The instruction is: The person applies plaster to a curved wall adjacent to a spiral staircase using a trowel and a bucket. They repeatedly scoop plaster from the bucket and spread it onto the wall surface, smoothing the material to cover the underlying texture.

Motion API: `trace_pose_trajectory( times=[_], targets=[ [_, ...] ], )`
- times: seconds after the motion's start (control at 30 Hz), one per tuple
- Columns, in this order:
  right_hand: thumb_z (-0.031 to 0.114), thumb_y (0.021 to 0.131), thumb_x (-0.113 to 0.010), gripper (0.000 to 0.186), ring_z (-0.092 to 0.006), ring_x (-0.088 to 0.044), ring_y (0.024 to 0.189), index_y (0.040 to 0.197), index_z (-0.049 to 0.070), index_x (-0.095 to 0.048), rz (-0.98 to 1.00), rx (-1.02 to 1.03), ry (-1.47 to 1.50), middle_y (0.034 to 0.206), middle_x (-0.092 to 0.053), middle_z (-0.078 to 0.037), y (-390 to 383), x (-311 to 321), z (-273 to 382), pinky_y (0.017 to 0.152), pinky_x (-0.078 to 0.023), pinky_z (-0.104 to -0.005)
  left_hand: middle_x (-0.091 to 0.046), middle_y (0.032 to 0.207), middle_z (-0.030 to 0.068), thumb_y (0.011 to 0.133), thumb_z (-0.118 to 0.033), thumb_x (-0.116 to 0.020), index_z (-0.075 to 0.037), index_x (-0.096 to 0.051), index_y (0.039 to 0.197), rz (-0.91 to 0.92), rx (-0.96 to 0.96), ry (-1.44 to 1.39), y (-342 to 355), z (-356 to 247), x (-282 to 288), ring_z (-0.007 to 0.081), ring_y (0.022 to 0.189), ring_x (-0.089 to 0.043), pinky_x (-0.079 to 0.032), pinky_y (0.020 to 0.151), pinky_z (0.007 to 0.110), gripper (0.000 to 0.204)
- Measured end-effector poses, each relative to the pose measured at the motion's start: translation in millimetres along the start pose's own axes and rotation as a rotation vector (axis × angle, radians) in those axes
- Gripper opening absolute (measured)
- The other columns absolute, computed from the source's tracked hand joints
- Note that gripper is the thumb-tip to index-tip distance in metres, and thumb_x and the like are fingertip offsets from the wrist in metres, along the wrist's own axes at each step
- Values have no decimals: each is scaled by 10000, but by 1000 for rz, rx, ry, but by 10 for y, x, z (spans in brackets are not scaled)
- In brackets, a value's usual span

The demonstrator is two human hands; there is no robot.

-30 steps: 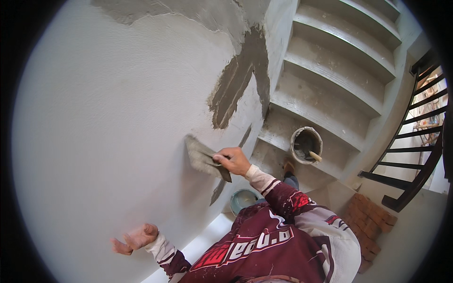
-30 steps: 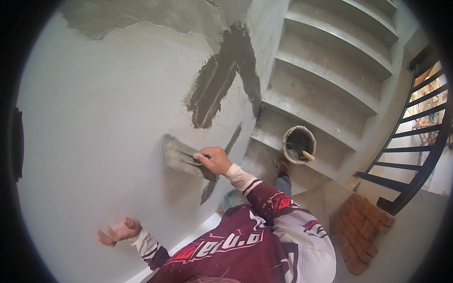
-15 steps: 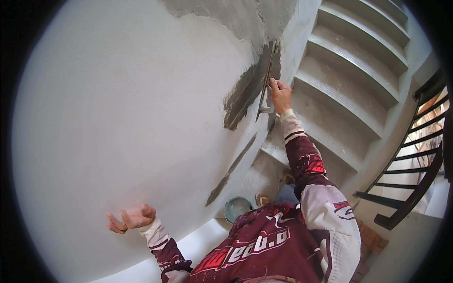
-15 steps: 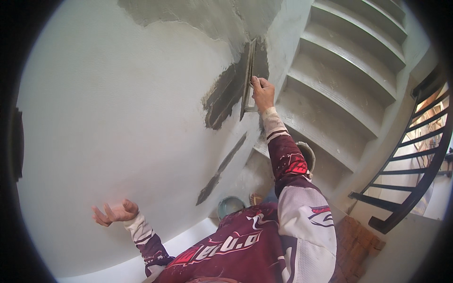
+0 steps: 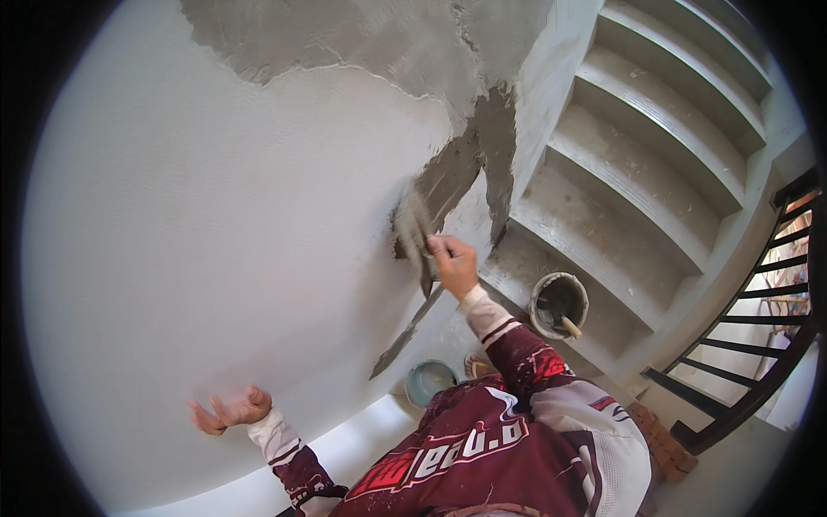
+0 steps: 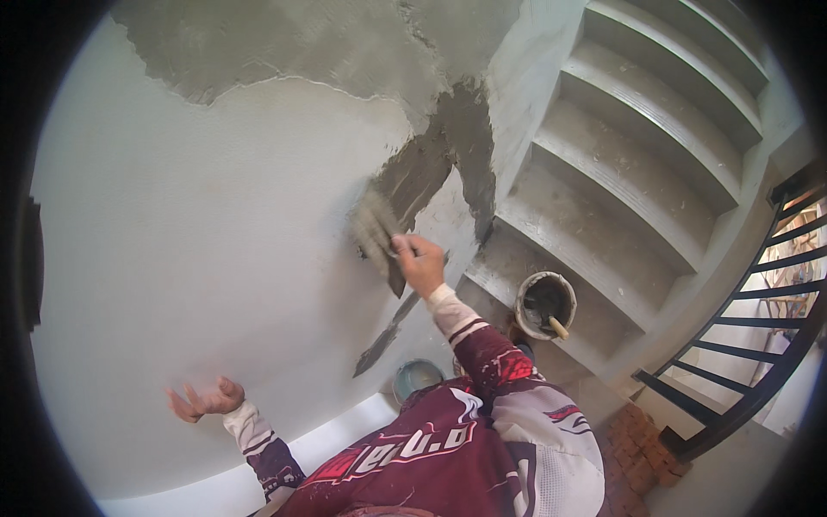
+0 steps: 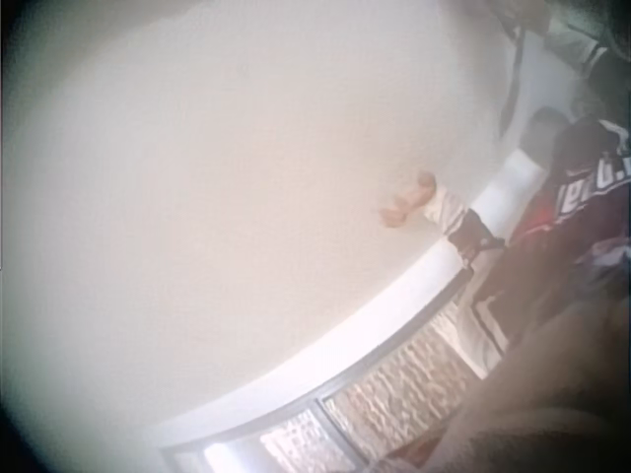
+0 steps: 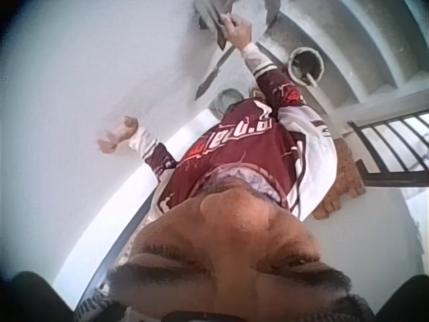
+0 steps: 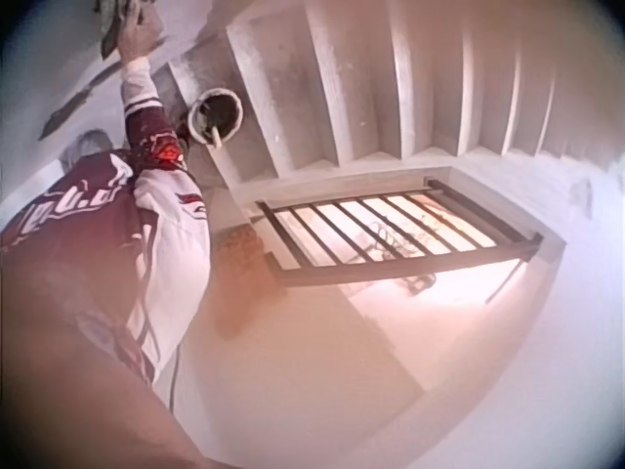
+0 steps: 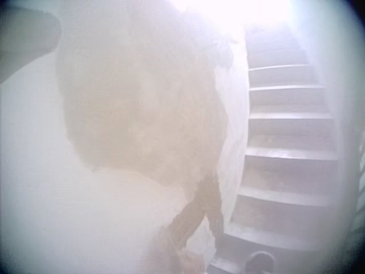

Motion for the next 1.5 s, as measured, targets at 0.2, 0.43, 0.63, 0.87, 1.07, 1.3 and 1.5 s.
trace_pose_trajectory(
  times=[0.2, 0.43, 0.63, 0.87, 1.07, 1.3, 1.5],
  targets=[
    [313, 926, -649, 330, -49, -412, 529, 796, 12, -683, -74, -175, 4, 579, -480, 57, 1414, 858, -195, 466, -335, -254, -420, 1405, 244, 944, -528, -449, -83, -461, 1286, 25, -7, 71, 48, 54, 77, 334, 1380, -213, -144, 1113, 520, 561],
    [291, 915, -670, 293, -33, -433, 533, 788, 27, -677, 74, -210, 84, 631, -522, 63, 1580, 850, -191, 470, -341, -222, -404, 1387, 228, 950, -521, -454, -62, -449, 1279, 58, -25, 32, 58, 17, 80, 326, 1312, -260, -221, 1072, 511, 565],
    [246, 911, -664, 276, -64, -497, 631, 852, -24, -676, 200, -111, -52, 639, -574, 13, 711, 364, -64, 574, -419, -257, -393, 1362, 237, 947, -503, -450, -53, -451, 1273, 22, -62, -32, 121, 52, 62, 324, 1286, -285, -244, 1059, 507, 556],
    [271, 901, -666, 277, -142, -559, 579, 843, 0, -682, 167, 0, -20, 644, -611, -120, -132, -220, 115, 551, -443, -313, -400, 1354, 255, 932, -489, -441, -45, -471, 1253, -117, -98, -157, 89, 191, -1, 326, 1290, -269, -230, 1039, 517, 550],
    [261, 890, -657, 237, -260, -581, 561, 854, 29, -692, 403, 106, -113, 673, -625, -151, -859, -325, 164, 554, -459, -358, -431, 1343, 264, 929, -481, -453, -46, -479, 1241, -149, -33, -169, -69, 5, -71, 333, 1307, -245, -170, 1061, 521, 536],
    [326, 935, -625, 355, -78, -483, 483, 788, 6, -669, -42, -326, 164, 563, -510, 11, -18, 358, -394, 453, -428, -253, -464, 1347, 263, 933, -485, -452, -66, -486, 1236, -155, -40, -138, -25, 189, 27, 327, 1365, -225, -119, 1110, 502, 519],
    [343, 930, -644, 334, -76, -438, 441, 761, 54, -637, -81, -377, 303, 556, -461, 32, 941, 767, -769, 419, -436, -258, -441, 1369, 255, 944, -481, -445, -78, -485, 1240, -52, 16, -88, -47, 90, 70, 331, 1376, -223, -130, 1117, 517, 501]
  ],
)
Point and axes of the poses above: each hand's wrist, its own y-axis towards the middle knuckle, its own x-axis out of the back of the hand, z = x × y, the point moved 1 cm from there along y, towards the middle knuckle
